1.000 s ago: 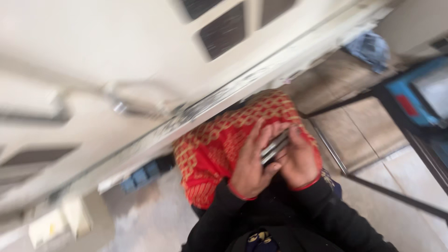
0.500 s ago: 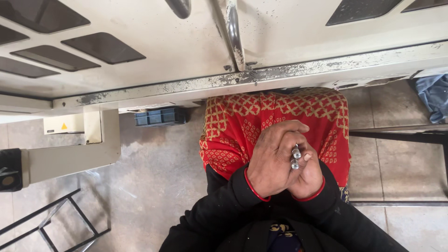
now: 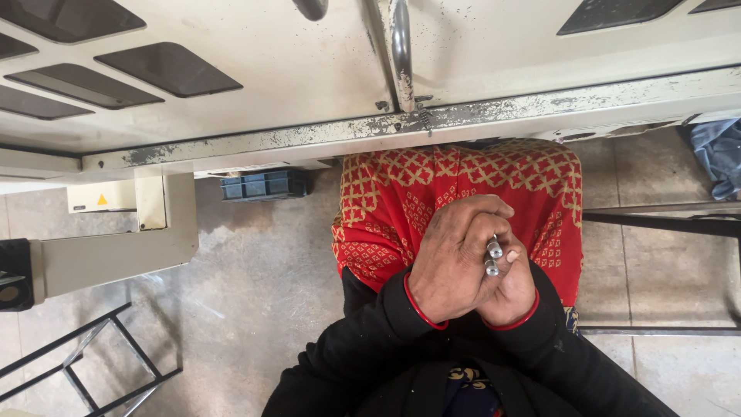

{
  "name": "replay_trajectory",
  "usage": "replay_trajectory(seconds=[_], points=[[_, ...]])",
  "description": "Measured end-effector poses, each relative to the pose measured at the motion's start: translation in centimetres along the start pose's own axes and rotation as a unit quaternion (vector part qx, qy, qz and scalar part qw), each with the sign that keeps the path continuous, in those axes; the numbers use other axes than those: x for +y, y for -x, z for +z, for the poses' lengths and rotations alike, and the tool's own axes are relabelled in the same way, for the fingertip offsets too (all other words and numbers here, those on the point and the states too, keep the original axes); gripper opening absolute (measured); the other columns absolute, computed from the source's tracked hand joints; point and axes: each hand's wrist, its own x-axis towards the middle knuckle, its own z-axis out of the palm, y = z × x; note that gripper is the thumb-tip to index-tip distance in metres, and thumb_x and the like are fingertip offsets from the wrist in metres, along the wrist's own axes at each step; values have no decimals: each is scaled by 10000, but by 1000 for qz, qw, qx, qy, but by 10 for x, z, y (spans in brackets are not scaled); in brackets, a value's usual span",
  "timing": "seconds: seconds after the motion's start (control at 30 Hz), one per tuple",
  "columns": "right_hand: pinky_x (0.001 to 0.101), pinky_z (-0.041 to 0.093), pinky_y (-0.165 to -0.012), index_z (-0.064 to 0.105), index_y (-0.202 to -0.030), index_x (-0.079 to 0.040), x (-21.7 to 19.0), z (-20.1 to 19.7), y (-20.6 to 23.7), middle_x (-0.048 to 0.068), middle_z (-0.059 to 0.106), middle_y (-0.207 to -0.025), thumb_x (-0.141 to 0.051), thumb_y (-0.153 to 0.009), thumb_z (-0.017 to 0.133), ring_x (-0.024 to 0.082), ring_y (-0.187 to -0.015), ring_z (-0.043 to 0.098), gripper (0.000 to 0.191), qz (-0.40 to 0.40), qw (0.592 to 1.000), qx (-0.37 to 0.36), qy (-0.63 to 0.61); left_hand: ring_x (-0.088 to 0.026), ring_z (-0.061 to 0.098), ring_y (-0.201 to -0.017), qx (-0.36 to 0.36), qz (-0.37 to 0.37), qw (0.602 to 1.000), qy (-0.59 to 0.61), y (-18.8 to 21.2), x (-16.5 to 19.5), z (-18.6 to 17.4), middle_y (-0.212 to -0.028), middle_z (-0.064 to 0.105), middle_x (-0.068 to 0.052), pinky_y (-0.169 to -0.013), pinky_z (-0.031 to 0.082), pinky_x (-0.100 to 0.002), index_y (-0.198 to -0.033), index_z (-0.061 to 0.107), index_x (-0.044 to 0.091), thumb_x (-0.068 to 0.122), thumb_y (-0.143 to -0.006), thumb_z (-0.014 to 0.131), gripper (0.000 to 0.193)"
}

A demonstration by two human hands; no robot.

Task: The person wipes the exterior of a large industrial machine with a red cloth, then uses two metal rods to open a side panel. They reach inside to adjust internal components and then close the panel.

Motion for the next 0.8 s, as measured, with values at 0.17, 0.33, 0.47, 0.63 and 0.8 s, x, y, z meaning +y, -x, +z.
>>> replay_trajectory(seconds=[0.17, 0.33, 0.47, 0.63, 0.8], points=[[320, 570, -931, 582, -1239, -40, -1, 1, -2, 56, 657, -1126, -143, -1076, 548, 158, -1039, 670, 196, 10, 1000, 3, -17, -273, 576, -1226, -2, -7, 1000, 1, 1, -2, 2, -1359, 572, -62, -1067, 462, -441, -1192, 536, 105, 148, -897, 761, 373], [336, 571, -916, 572, -1248, -41, -7, 19, -1, 72, 652, -1147, -216, -1101, 509, 171, -1039, 670, 237, 1, 998, 29, 58, -290, 579, -1270, -2, -6, 1000, 2, -1, -1, 3, -1373, 571, -66, -1067, 463, -442, -1195, 542, 97, 176, -950, 731, 319], [366, 581, -883, 581, -1242, -99, -21, 26, 8, 67, 669, -1107, -330, -1046, 485, 183, -1009, 684, 318, 18, 993, 93, 72, -295, 623, -1297, -40, -34, 998, 23, -4, 3, 0, -1392, 604, -68, -1113, 498, -438, -1186, 594, 111, 196, -1005, 702, 227], [401, 578, -878, 571, -1175, -158, -70, -20, 48, 66, 697, -1103, -253, -1037, 530, 195, -1021, 703, 172, -119, 958, 224, 131, -332, 623, -1290, -139, -51, 985, 90, -9, 2, 10, -1382, 605, -138, -1099, 506, -437, -1216, 660, 83, 207, -1036, 625, 222], [491, 482, -912, 538, -1112, -59, -156, -91, 162, 144, 625, -1110, -201, -1228, 529, 251, -988, 553, 185, -344, 813, 366, 295, -315, 663, -1205, -198, -71, 975, 66, -16, -2, 27, -1280, 665, -144, -1043, 518, -407, -1163, 683, 55, 179, -1047, 568, 205]])
